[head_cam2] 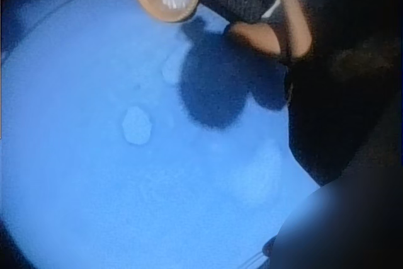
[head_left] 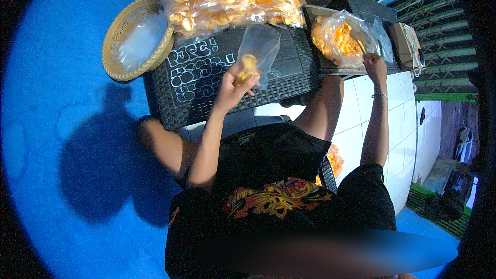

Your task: The person scoops yellow snack chips from a large bag into small clear plastic bags using a metal scoop. They then fold and seal each small bag and place it on a stack of completed packages.

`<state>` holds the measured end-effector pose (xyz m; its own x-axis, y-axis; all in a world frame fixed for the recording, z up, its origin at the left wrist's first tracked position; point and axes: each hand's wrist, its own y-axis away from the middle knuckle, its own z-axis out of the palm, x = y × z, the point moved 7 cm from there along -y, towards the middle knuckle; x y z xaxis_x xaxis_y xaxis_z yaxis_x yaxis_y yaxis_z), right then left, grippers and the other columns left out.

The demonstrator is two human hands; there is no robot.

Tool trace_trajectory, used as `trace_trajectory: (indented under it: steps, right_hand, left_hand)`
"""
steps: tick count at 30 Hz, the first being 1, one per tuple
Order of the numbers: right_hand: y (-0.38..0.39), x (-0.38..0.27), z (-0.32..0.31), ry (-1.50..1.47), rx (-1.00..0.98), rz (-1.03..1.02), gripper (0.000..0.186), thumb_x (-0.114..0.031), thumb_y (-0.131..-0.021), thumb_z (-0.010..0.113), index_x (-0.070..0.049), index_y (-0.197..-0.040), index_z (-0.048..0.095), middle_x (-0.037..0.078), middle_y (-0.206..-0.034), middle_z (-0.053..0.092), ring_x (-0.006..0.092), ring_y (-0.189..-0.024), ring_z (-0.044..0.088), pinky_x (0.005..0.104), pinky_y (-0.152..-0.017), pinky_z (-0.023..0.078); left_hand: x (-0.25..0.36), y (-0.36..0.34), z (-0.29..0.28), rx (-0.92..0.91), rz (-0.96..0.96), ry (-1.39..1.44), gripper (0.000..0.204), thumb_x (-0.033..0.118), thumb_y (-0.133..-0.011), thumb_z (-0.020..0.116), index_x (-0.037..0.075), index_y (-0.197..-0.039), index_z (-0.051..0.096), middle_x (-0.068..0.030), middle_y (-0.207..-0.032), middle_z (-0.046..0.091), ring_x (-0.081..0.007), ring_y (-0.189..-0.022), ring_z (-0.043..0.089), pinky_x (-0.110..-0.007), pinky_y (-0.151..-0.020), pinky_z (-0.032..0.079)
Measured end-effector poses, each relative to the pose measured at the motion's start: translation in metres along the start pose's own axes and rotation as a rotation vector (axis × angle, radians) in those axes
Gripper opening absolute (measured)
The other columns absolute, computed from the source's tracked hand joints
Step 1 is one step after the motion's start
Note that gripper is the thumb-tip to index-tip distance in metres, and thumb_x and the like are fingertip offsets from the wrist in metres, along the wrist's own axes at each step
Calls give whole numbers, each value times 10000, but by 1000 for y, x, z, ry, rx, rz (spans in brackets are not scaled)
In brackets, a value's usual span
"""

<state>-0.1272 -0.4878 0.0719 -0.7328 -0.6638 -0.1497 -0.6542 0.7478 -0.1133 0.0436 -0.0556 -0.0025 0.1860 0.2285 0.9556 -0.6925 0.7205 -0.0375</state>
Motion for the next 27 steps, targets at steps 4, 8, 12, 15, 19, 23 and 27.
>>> trace_trajectory:
  steps: [4, 8, 12, 15, 19, 23, 27]
  right_hand:
    - [9, -30, -4, 148, -68, -65, 319, -309, -838, 629, -114, -1089, 637, 181, -943, 678, 354, -871, 659, 458, -750, 520]
    - [13, -67, -15, 169, -50, -260, 263, -237, -809, 659, -110, -1038, 639, 178, -887, 673, 350, -844, 660, 464, -712, 516]
    - [15, -97, -8, 274, 62, -528, 274, -205, -801, 662, -84, -1045, 635, 168, -816, 650, 344, -777, 646, 455, -669, 508]
    - [9, -105, 13, 221, 65, -550, 246, -201, -815, 639, -85, -1032, 641, 166, -812, 650, 350, -765, 641, 451, -673, 506]
    - [1, -100, 28, 239, 78, -465, 212, -181, -831, 603, -84, -1013, 649, 172, -839, 656, 354, -773, 640, 450, -676, 502]
    - [10, -95, 13, 290, 257, -485, 153, -176, -845, 570, -85, -945, 641, 147, -861, 654, 342, -755, 639, 445, -653, 507]
    - [11, -74, -1, 245, 235, -262, 182, -167, -837, 534, -131, -963, 661, 140, -883, 668, 350, -812, 649, 466, -693, 511]
  left_hand:
    - [-2, -1, 0, -11, -8, -4, 387, 149, -873, 647, 42, -1218, 507, -102, -1010, 643, -190, -804, 665, -274, -555, 571]
    - [-3, 0, 0, -9, -11, 8, 452, 162, -875, 662, 29, -1273, 496, -83, -1011, 660, -136, -792, 657, -237, -553, 545]
    - [-3, 0, 0, -7, -4, -9, 445, 171, -877, 659, 30, -1269, 501, -83, -1010, 660, -131, -794, 654, -236, -550, 542]
    - [-3, 0, 0, -5, 11, -2, 437, 168, -876, 659, 29, -1261, 507, -82, -1009, 661, -130, -794, 653, -235, -548, 540]
    - [-4, 2, -1, -6, -9, -2, 427, 161, -872, 660, 26, -1251, 514, -80, -1010, 661, -129, -795, 653, -236, -553, 541]
    - [-1, 4, -4, 10, 4, 14, 417, 160, -871, 662, 28, -1241, 520, -78, -1006, 661, -131, -795, 653, -238, -559, 542]
    - [2, 2, -6, 20, 17, 28, 409, 161, -873, 661, 27, -1235, 524, -77, -999, 661, -134, -794, 655, -237, -562, 543]
